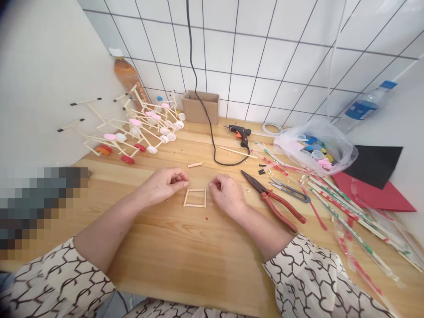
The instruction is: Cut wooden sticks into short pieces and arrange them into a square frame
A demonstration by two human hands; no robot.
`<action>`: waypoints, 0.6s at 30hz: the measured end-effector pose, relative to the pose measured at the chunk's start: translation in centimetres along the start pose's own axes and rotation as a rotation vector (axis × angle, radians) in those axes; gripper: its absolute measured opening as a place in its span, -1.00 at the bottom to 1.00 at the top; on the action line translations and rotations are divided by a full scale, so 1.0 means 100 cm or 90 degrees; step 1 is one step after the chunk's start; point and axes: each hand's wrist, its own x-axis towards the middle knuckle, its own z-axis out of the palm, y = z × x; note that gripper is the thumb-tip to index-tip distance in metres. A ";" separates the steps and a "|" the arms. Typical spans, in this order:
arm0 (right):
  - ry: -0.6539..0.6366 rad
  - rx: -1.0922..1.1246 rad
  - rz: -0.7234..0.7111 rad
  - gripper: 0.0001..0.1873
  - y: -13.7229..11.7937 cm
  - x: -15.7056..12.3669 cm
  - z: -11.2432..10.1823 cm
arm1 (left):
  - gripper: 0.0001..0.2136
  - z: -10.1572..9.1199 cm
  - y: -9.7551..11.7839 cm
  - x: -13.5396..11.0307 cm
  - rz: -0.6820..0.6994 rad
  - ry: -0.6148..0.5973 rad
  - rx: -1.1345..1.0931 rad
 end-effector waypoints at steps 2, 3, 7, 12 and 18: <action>0.001 0.009 -0.030 -0.88 -0.001 0.001 0.000 | -0.89 0.000 0.003 -0.001 0.010 0.006 0.002; 0.000 0.010 -0.048 -0.89 -0.003 0.001 0.001 | -0.89 -0.001 0.004 -0.002 0.017 0.004 -0.003; -0.013 -0.005 -0.123 -0.88 -0.010 0.001 0.005 | -0.93 -0.001 0.011 -0.008 0.064 -0.039 -0.013; -0.043 -0.054 -0.183 -0.88 -0.017 0.003 0.010 | -0.96 0.003 0.020 -0.015 0.139 -0.106 0.072; -0.051 -0.117 -0.195 -0.88 -0.024 0.002 0.013 | -0.96 0.010 0.024 -0.016 0.162 -0.158 0.189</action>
